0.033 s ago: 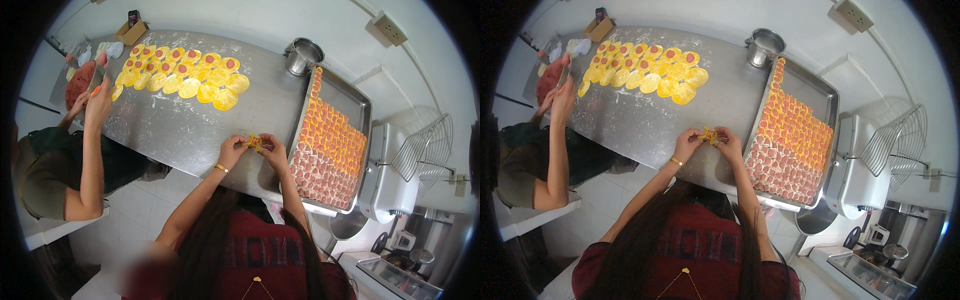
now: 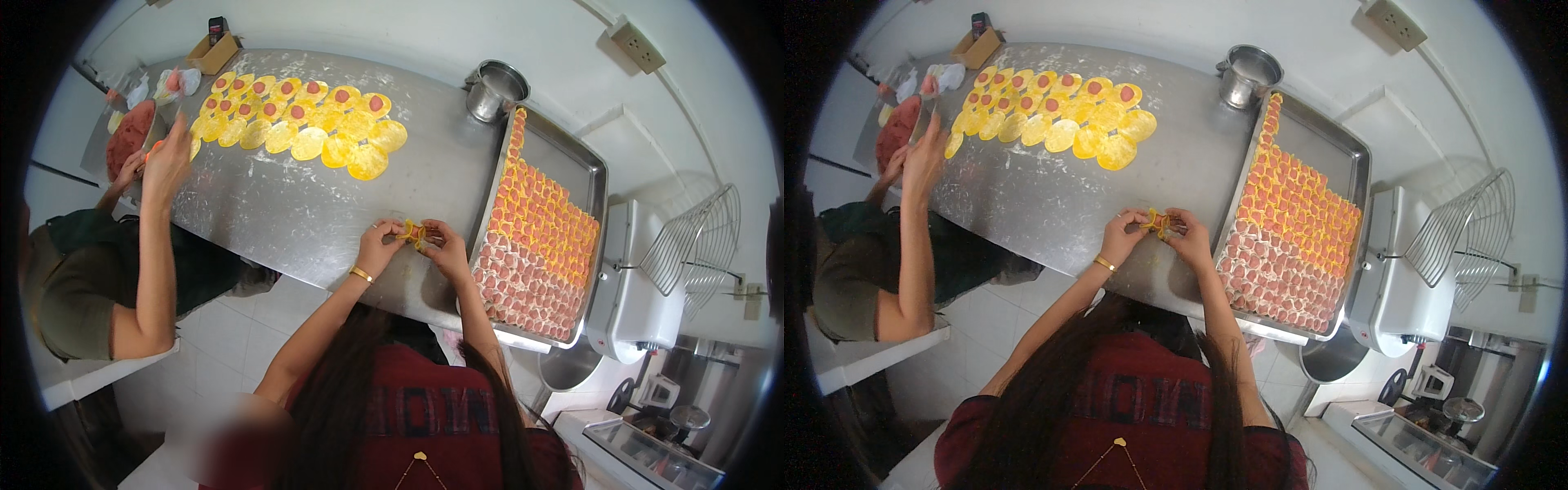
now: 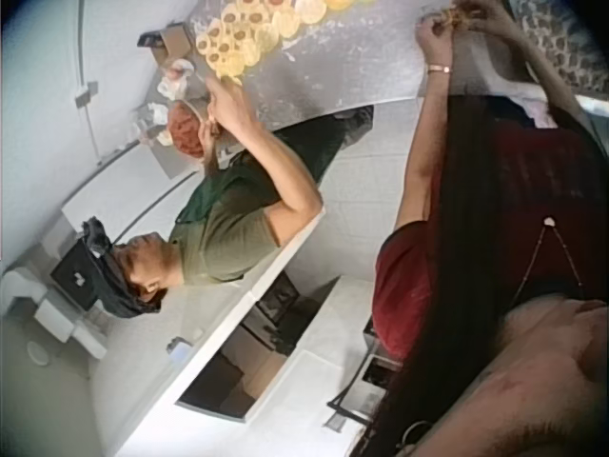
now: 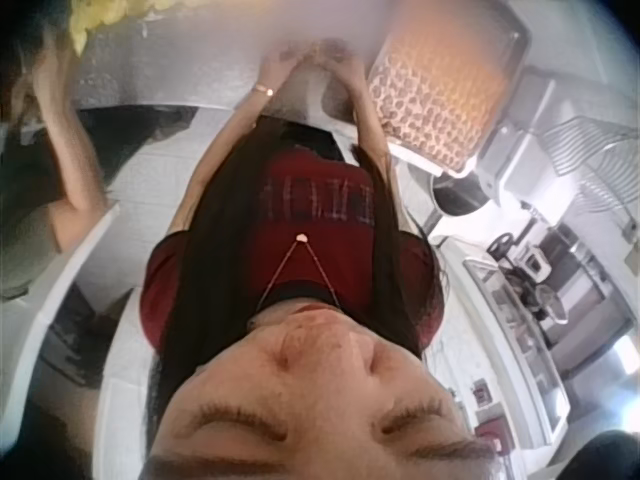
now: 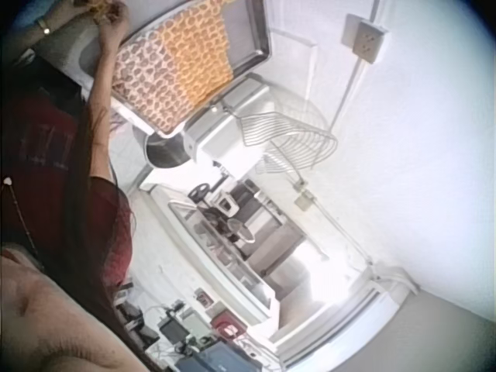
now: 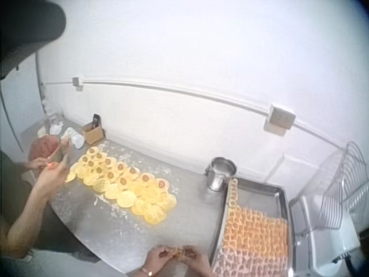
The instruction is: The person places a red filling onto yellow dough circles, folds them into dumplings, and arranges them on a metal tray. A coworker across the table also prepares filling and places it on dough circles.
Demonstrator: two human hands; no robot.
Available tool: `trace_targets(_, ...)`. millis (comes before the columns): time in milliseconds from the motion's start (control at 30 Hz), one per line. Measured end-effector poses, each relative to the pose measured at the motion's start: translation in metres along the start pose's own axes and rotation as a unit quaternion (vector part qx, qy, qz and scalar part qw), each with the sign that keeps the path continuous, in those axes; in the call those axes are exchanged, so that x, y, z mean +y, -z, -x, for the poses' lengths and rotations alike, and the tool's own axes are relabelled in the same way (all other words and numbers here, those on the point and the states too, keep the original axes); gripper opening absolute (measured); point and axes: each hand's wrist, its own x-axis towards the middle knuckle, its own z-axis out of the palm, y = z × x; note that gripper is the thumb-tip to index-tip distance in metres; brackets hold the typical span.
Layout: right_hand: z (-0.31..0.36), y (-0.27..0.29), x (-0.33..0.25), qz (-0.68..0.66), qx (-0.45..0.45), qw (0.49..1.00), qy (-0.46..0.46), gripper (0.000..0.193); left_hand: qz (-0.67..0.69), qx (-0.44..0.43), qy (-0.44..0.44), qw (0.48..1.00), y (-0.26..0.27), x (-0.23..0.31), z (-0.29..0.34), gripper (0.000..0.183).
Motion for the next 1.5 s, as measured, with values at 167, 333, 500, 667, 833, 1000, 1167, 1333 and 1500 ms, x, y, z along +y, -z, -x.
trace_targets(167, 0.003, -0.005, 0.01, 0.128, 0.005, 0.991, 0.046, 0.037, -0.065, -0.013, -0.064, 0.996, -0.007, -0.013, 0.009, 0.025)
trace_targets(333, -0.003, -0.005, 0.017, 0.221, -0.035, 0.97, 0.096, 0.036, -0.054, -0.034, 0.066, 0.996, -0.011, -0.004, 0.012, 0.026)
trace_targets(500, 0.002, -0.002, 0.015, 0.293, -0.019, 0.945, 0.143, 0.03, -0.13, -0.063, 0.036, 0.989, -0.01, -0.001, 0.008, 0.027)
trace_targets(667, 0.008, -0.007, 0.011, 0.327, -0.012, 0.938, 0.112, 0.032, -0.178, -0.092, 0.027, 0.979, -0.012, -0.003, 0.004, 0.024)
trace_targets(833, 0.01, -0.007, 0.005, 0.293, 0.021, 0.944, 0.147, 0.028, -0.212, -0.112, 0.037, 0.97, -0.012, 0.005, 0.0, 0.025)
trace_targets(1000, 0.014, -0.009, 0.006, 0.31, 0.01, 0.943, 0.118, 0.03, -0.265, -0.109, 0.07, 0.955, -0.014, 0.01, 0.003, 0.029)
trace_targets(1167, 0.01, -0.007, 0.006, 0.269, 0.002, 0.952, 0.146, 0.031, -0.253, -0.111, 0.044, 0.96, -0.016, 0.001, 0.003, 0.029)
trace_targets(1333, 0.017, 0.0, 0.003, 0.308, 0.011, 0.943, 0.124, 0.033, -0.118, -0.081, 0.015, 0.99, -0.01, -0.005, 0.005, 0.026)
trace_targets(1500, 0.011, -0.006, 0.007, 0.287, -0.002, 0.951, 0.115, 0.039, -0.154, -0.109, 0.035, 0.981, -0.015, -0.002, 0.002, 0.02)
